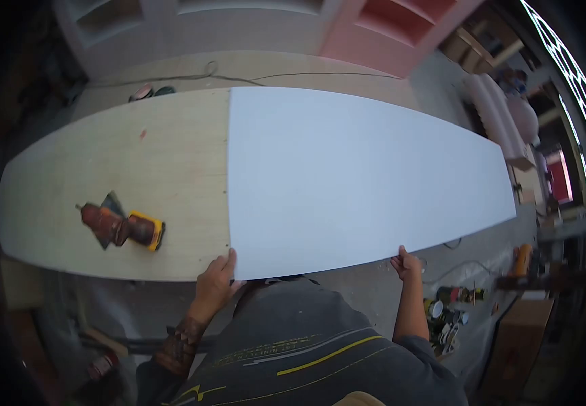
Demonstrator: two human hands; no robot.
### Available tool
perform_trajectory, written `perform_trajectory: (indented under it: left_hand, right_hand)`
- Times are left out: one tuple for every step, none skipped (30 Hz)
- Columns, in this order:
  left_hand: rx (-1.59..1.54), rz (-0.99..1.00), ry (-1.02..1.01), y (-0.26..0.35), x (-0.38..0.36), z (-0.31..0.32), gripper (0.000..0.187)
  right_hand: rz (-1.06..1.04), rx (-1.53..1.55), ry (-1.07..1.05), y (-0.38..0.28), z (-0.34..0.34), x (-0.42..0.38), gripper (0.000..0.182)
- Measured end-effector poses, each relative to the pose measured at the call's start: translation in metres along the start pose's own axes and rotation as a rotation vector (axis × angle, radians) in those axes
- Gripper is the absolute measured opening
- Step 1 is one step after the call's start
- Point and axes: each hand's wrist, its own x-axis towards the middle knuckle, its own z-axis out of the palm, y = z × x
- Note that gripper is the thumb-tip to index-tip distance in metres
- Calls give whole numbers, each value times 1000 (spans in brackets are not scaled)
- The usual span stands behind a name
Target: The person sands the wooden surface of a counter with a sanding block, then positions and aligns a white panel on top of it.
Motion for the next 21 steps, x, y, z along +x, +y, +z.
perform_trajectory:
  left_hand:
    - [0, -16, -6, 4, -1, -4, 90]
    - [-11, -15, -5, 2, -2, -1, 92]
    - [-12, -79, 10, 2, -4, -2, 92]
    - [-17, -61, 27, 4, -5, -2, 94]
    - [-25, -34, 40, 5, -7, 0, 96]
    - [-37, -74, 42, 6, -8, 3, 96]
    - [-28, -87, 56, 8, -11, 8, 96]
    - [-19, -93, 68, 11, -13, 10, 95]
    - [-35, -117, 62, 13, -16, 12, 95]
    - [-119, -176, 88, 17, -18, 9, 94]
    - [-202, -234, 114, 21, -22, 9, 93]
    - [-335, -346, 238, 22, -27, 16, 71]
    - [-347, -367, 237, 24, -33, 19, 71]
    - [-526, -523, 277, 26, -39, 22, 56]
    - [-704, -677, 318, 27, -44, 24, 42]
    - [-811, -798, 163, 29, -48, 17, 36]
    - [-822, -815, 170, 30, -51, 21, 36]
    - [-990, -835, 105, 31, -53, 27, 37]
    - [-1157, -848, 40, 32, -54, 31, 38]
    - [-1255, -857, 60, 35, -52, 33, 38]
    - [-1260, -867, 70, 35, -48, 38, 38]
  right_hand:
    - [10, -19, 14, -2, -3, 6, 34]
    - [12, -31, 19, -2, -5, 10, 35]
    - [12, -31, 39, -3, -6, 12, 35]
    - [8, -77, 8, -4, -5, 10, 35]
    - [-4, -65, 12, -6, -6, 7, 36]
    - [-13, -50, 22, -8, -5, 6, 37]
    - [-11, -89, 16, -10, -7, 9, 37]
    - [-2, -91, 13, -12, -9, 14, 39]
    - [7, -88, 13, -12, -10, 18, 40]
    - [6, -116, 15, -13, -12, 20, 40]
    - [1, -132, -3, -13, -14, 23, 43]
    - [-5, -147, -22, -14, -15, 25, 46]
    - [-6, -171, -21, -16, -17, 28, 46]
    - [17, -178, -39, -17, -18, 30, 47]
    - [39, -185, -58, -18, -20, 32, 48]
    - [35, -204, -60, -19, -21, 33, 48]
    - [16, -215, -73, -20, -23, 34, 52]
    - [-2, -225, -89, -21, -23, 35, 57]
    - [-5, -243, -96, -22, -23, 37, 57]
    - [-11, -244, -97, -23, -24, 38, 58]
    - [-15, -242, -98, -23, -24, 41, 59]
